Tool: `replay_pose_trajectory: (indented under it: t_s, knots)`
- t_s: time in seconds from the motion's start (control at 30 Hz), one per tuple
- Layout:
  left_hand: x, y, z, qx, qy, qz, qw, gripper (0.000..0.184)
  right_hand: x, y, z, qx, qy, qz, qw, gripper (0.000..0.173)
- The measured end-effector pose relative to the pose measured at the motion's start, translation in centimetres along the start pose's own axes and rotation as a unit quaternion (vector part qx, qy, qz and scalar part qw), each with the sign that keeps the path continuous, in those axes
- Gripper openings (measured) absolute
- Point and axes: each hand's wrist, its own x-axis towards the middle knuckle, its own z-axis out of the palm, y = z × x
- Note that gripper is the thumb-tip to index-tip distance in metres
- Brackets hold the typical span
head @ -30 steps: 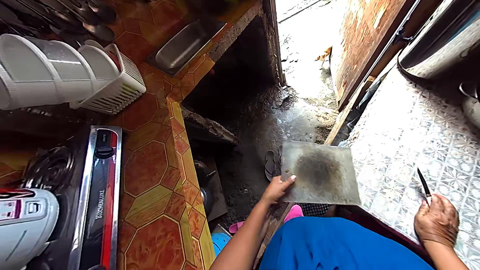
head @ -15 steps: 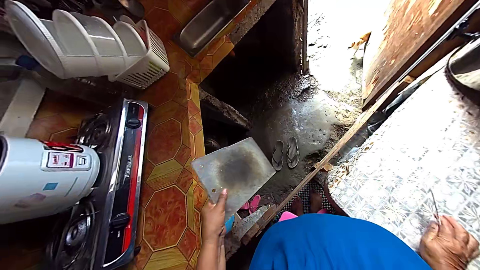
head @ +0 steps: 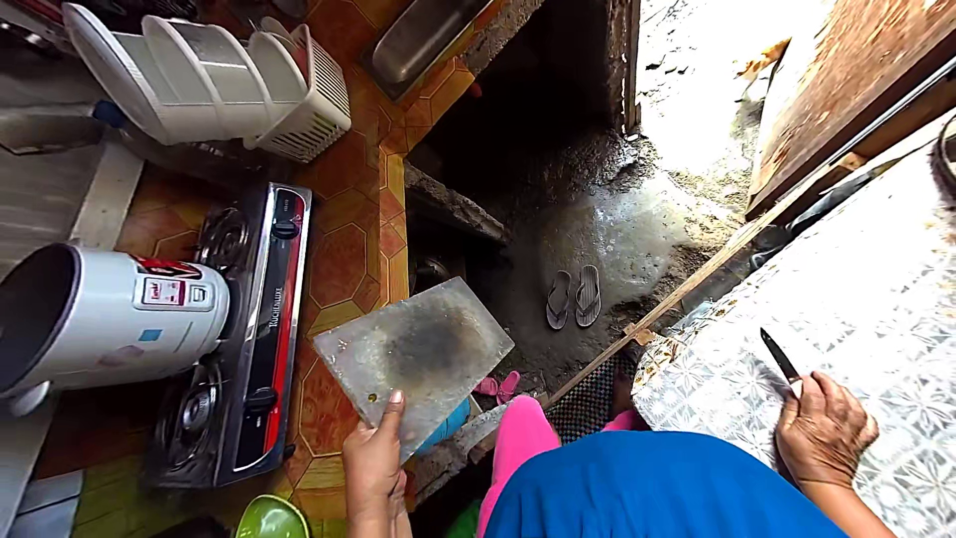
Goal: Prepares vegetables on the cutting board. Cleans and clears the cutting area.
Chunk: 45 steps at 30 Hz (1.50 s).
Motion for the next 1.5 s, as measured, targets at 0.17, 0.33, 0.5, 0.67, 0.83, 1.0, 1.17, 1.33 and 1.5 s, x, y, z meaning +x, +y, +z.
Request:
replay_pose_trajectory:
  t_s: [0.17, 0.33, 0.5, 0.67, 0.83, 1.0, 1.17, 1.33, 1.5]
  knots:
    - [-0.5, 3.0, 0.3, -0.046, 0.005, 0.031, 0.998, 0.017, -0.1, 0.1, 0.1, -0.002, 0.000, 0.004, 1.000, 0.042]
    - [-0.9, 5.7, 1.3, -0.088, -0.005, 0.062, 0.994, 0.014, 0.0, 0.2, -0.1, 0.004, -0.006, 0.000, 1.000, 0.041]
    - [-1.1, 7.1, 3.2, -0.125, -0.030, 0.092, 0.987, 0.016, -0.1, 0.0, -0.5, 0.023, 0.006, -0.003, 1.000, 0.040]
    - [-1.0, 7.7, 6.8, -0.104, -0.079, 0.075, 0.989, 0.023, -0.1, 0.1, -0.3, 0.029, 0.025, -0.007, 0.999, 0.039]
    - [-1.1, 8.1, 11.8, -0.074, -0.142, 0.070, 0.985, 0.026, -0.3, -0.1, 0.1, 0.031, 0.038, -0.009, 0.999, 0.037]
    - [-1.5, 8.0, 16.1, -0.088, -0.207, 0.046, 0.973, 0.027, -0.6, -0.2, 0.5, 0.027, 0.043, 0.004, 0.999, 0.036]
    - [-2.2, 8.7, 16.7, -0.110, -0.250, 0.024, 0.962, 0.026, -0.3, -0.3, 0.6, 0.023, 0.043, 0.003, 0.999, 0.036]
    - [-1.8, 8.5, 16.0, -0.099, -0.241, 0.041, 0.965, 0.023, -0.1, -0.5, 0.5, 0.014, 0.038, 0.005, 0.999, 0.035]
    - [-1.0, 6.8, 16.2, -0.083, -0.208, 0.031, 0.974, 0.026, -0.2, -0.4, 0.4, 0.013, 0.052, 0.002, 0.999, 0.035]
